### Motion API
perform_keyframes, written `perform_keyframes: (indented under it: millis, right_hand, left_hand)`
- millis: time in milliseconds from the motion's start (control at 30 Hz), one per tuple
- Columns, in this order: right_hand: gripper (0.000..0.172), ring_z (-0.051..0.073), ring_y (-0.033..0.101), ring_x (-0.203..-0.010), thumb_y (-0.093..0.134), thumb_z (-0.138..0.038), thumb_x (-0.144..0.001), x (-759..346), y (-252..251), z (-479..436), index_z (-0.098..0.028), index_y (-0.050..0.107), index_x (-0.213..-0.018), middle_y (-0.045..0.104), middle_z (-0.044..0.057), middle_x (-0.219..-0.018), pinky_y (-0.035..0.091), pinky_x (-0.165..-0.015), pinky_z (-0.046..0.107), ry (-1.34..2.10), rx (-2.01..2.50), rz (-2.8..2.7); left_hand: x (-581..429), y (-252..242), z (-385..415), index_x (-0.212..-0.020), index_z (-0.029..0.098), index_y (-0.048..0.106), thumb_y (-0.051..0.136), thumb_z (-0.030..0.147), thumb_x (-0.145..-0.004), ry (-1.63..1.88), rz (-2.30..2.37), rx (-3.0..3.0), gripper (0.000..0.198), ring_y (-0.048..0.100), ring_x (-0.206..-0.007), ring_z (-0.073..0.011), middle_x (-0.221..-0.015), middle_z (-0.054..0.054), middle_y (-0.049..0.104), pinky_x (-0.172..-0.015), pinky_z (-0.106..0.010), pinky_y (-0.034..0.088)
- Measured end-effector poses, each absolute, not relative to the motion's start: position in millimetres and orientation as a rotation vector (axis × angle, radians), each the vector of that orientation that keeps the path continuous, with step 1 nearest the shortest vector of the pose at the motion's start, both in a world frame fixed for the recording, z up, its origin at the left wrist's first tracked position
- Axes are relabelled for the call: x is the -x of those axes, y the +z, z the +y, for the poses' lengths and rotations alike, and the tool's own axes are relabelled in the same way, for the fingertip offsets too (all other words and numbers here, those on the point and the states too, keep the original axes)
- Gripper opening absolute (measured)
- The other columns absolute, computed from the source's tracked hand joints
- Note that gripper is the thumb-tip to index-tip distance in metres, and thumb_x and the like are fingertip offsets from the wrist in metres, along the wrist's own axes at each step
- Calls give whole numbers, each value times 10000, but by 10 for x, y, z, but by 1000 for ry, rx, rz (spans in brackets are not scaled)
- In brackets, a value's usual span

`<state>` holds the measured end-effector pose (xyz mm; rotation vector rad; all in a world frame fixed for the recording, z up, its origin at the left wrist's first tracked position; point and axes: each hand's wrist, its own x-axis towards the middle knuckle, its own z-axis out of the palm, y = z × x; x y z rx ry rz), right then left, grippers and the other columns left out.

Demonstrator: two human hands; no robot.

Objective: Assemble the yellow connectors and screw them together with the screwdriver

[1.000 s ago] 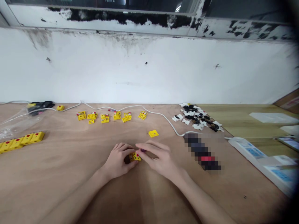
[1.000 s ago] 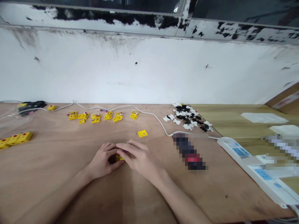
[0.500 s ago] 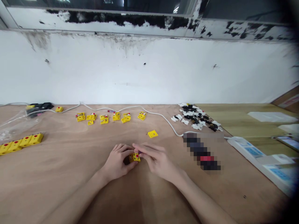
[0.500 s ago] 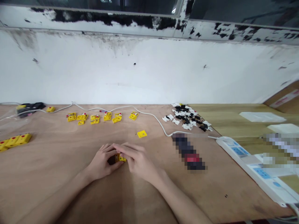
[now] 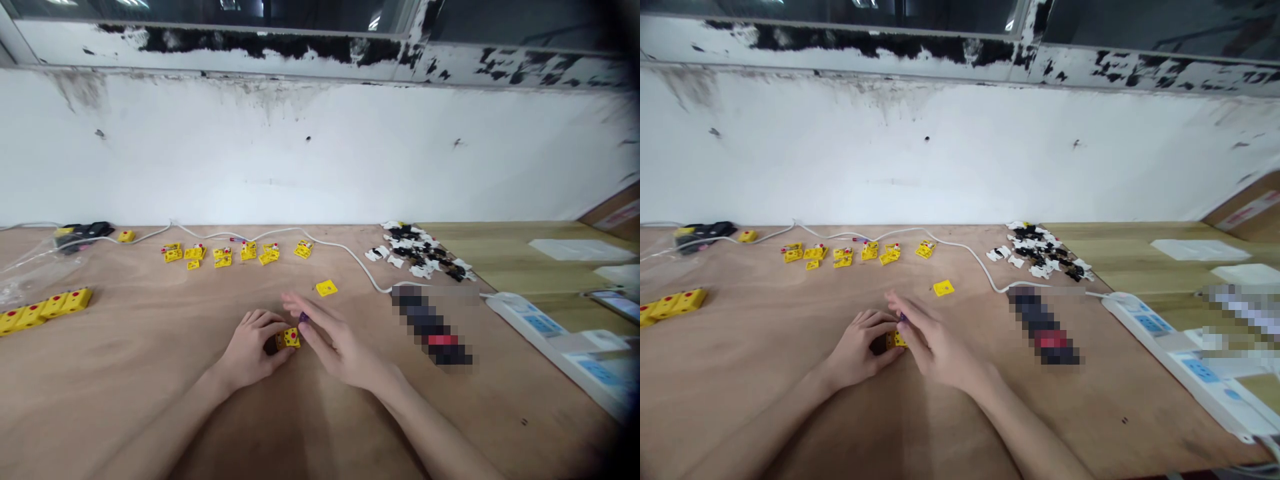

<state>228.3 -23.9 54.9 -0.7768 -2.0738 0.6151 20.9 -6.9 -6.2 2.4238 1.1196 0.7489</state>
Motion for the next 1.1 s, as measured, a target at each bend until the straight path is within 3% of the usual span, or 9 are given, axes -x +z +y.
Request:
perform_keyframes:
  millis: [167, 300, 433, 600, 767, 900, 1100]
  right_hand:
    - [391, 160, 718, -879, 588, -172, -968, -2281, 532, -239, -282, 611, -1343, 744, 48, -1012, 611, -818, 285, 441, 782, -2006]
    - [454, 174, 702, -1014, 507, -125, -988, -2265, 562, -242, -254, 526, -1422, 726, 73, -1133, 601, -872, 309, 538, 757, -2064]
    - [264, 158, 711, -817, 601, -161, -952, -2265, 573, -240, -244, 695, -1183, 745, 47, -956, 606, -777, 277, 472, 809, -1984]
    - [452, 180, 682, -1069, 523, -143, -982, -2278, 538, -229, -231, 519, -1426, 711, 85, -1165, 576, -931, 329, 604, 782, -2034]
    - [377, 147, 700, -862, 598, -127, -950, -2238, 501, -223, -271, 646, -1295, 731, 45, -1011, 594, -794, 267, 469, 728, -1941]
    - [455, 168, 686, -985, 515, -112, -982, -2240, 508, -227, -257, 543, -1412, 710, 73, -1114, 584, -849, 299, 595, 701, -2033]
    - [228, 157, 667, -758, 639, -177, -935, -2271, 531, -213, -239, 738, -1131, 705, 47, -876, 569, -711, 282, 461, 789, -1909]
  left_hand:
    - [-209, -63, -66, -1126, 292, 692, 693, 360, -858, 743, 1111, -2426, 276, 590, -1053, -255, -1149, -39, 696, -894, -417, 455]
    - [-209, -61, -69, -1137, 287, 685, 703, 353, -849, 752, 1107, -2426, 297, 589, -1055, -256, -1154, -41, 692, -899, -419, 452]
    - [-210, -54, -70, -1113, 292, 691, 699, 339, -850, 742, 1114, -2426, 268, 592, -1038, -246, -1130, -31, 694, -892, -409, 455]
    - [-208, -65, -65, -1123, 278, 685, 710, 340, -839, 747, 1116, -2424, 292, 592, -1043, -248, -1141, -39, 691, -897, -412, 455]
    - [-210, -81, -65, -1107, 292, 692, 699, 340, -852, 747, 1106, -2433, 259, 584, -1057, -247, -1153, -31, 686, -901, -412, 451]
    - [-214, -84, -69, -1134, 285, 684, 712, 336, -843, 756, 1116, -2429, 297, 583, -1061, -243, -1159, -33, 682, -910, -410, 452]
    - [-208, -98, -69, -1123, 295, 689, 710, 341, -846, 763, 1117, -2424, 281, 587, -1042, -237, -1146, -25, 685, -907, -407, 449]
